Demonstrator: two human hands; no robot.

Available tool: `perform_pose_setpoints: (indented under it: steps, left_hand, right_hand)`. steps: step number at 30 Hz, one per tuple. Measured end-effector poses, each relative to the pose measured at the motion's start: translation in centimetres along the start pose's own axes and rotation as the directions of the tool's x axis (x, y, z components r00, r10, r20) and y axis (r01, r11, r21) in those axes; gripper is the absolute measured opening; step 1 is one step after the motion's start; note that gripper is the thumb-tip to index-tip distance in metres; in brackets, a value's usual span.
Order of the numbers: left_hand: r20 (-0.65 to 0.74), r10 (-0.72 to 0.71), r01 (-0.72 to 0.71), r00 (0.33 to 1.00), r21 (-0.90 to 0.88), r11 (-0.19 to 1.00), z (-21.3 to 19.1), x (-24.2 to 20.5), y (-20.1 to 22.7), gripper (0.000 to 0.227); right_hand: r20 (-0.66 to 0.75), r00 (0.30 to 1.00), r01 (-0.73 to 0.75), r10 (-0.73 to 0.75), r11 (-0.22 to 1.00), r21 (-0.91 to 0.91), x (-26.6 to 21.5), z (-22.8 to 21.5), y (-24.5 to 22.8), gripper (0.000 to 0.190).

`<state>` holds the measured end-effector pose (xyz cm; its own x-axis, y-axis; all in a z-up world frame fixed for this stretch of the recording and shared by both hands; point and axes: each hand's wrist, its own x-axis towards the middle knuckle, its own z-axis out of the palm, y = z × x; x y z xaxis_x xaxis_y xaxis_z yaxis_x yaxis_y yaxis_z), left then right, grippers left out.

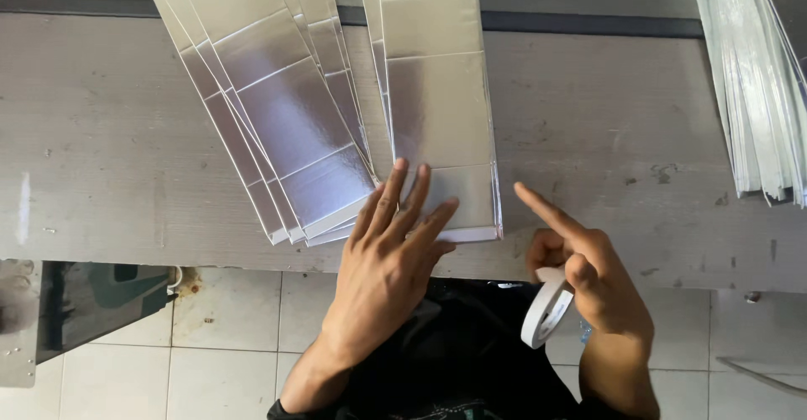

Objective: The person applies white adhesive tape along the edges of rectangular metal panels. They hold the panels on a workbench, unroll the tape, and press it down to secure the edges.

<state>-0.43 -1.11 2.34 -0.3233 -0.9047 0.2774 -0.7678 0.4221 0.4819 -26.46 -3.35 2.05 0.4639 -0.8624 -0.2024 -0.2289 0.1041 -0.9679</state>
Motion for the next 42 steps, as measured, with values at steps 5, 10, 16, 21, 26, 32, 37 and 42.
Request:
perform_pose_setpoints:
  steps: [5,10,16,21,26,32,37,42]
  left_hand:
    - [-0.052,-0.037,0.034,0.998,-0.056,0.998,-0.5,0.1,-0.5,0.041]
    - [0.064,0.05,-0.055,0.997,0.07,0.996,-0.2,0.0,-1.1,0.058]
    - [0.021,0.08,-0.08,0.997,-0.003,0.997,-1.7,0.0,-0.6,0.039]
    - [-0.248,0.154,-0.164,0.956,-0.02,0.986,-2.4,0.1,-0.1,0.026]
    - [-0.386,0.293,-0.3,0.875,0.043,0.953,-2.2,1.1,-0.7,0.025]
    - [-0.501,0.348,-0.348,0.792,0.098,0.932,-1.4,1.4,-0.9,0.012]
    - [-0.666,0.212,-0.28,0.715,0.005,0.96,-0.7,0.9,-1.8,0.014]
    - [-0.806,0.199,-0.215,0.557,0.091,0.972,-1.1,-1.7,-5.0,0.005]
  right_hand:
    - [0.007,1.0,-0.026,0.025,0.988,0.152,0.9,-0.3,2.1,0.104]
    - [-0.068,0.988,-0.105,0.136,0.933,0.345,0.8,-1.6,5.8,0.08]
    - [-0.125,0.992,0.023,0.029,0.919,0.393,1.1,-1.3,5.6,0.062]
    - [-0.028,0.998,0.066,-0.059,0.883,0.465,1.2,-1.5,5.8,0.046]
    - [-0.046,0.999,0.041,-0.022,0.888,0.458,1.1,-1.6,6.2,0.04]
    - [-0.096,0.993,-0.018,0.063,0.911,0.412,0.9,-1.5,6.3,0.034]
    - [-0.165,0.986,0.043,0.028,0.91,0.411,0.9,-1.5,8.6,0.044]
    - [-0.198,0.979,0.017,0.052,0.944,0.328,0.9,-1.1,7.5,0.04]
